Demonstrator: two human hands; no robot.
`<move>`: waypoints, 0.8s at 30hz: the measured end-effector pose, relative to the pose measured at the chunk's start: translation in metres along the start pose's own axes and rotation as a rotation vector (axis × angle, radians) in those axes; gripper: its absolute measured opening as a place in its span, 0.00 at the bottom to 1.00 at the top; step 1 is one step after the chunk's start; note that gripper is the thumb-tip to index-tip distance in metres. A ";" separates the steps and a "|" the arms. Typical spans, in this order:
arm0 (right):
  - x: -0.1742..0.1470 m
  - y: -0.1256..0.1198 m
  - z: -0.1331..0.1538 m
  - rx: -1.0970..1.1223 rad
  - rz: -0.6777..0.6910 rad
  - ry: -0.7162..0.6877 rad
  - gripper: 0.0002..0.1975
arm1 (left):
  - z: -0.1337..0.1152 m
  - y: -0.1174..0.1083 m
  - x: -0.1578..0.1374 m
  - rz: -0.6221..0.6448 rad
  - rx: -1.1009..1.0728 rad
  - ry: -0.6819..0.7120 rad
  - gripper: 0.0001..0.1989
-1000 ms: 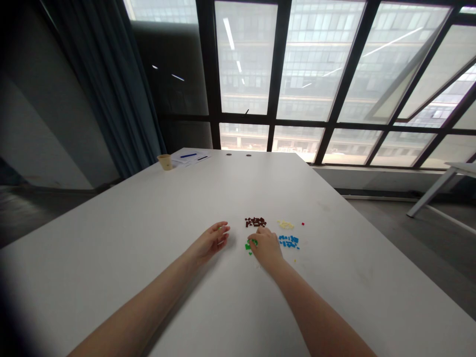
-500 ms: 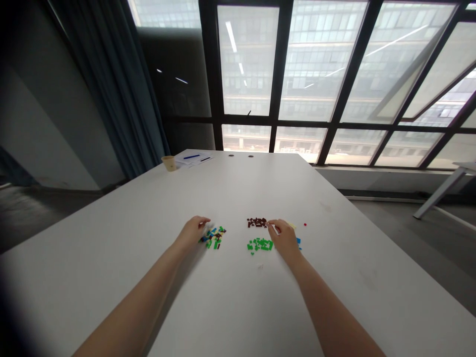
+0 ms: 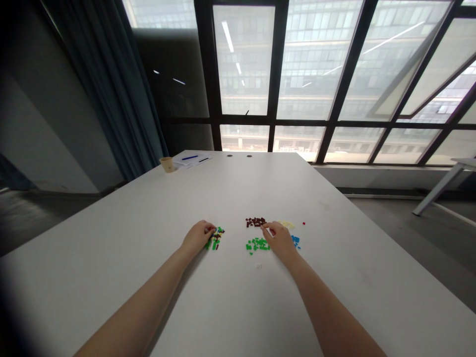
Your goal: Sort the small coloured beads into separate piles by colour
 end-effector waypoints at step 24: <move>0.001 -0.010 0.006 0.003 0.007 0.012 0.13 | -0.013 -0.001 -0.002 -0.100 -0.052 0.096 0.04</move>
Point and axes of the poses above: each hand's wrist, its own x-axis towards the middle knuckle, its own y-axis out of the palm, z = x × y, the point moved 1 cm from there along x, towards the middle knuckle, and after that the axes turned 9 degrees about x, right-handed, at the moved point
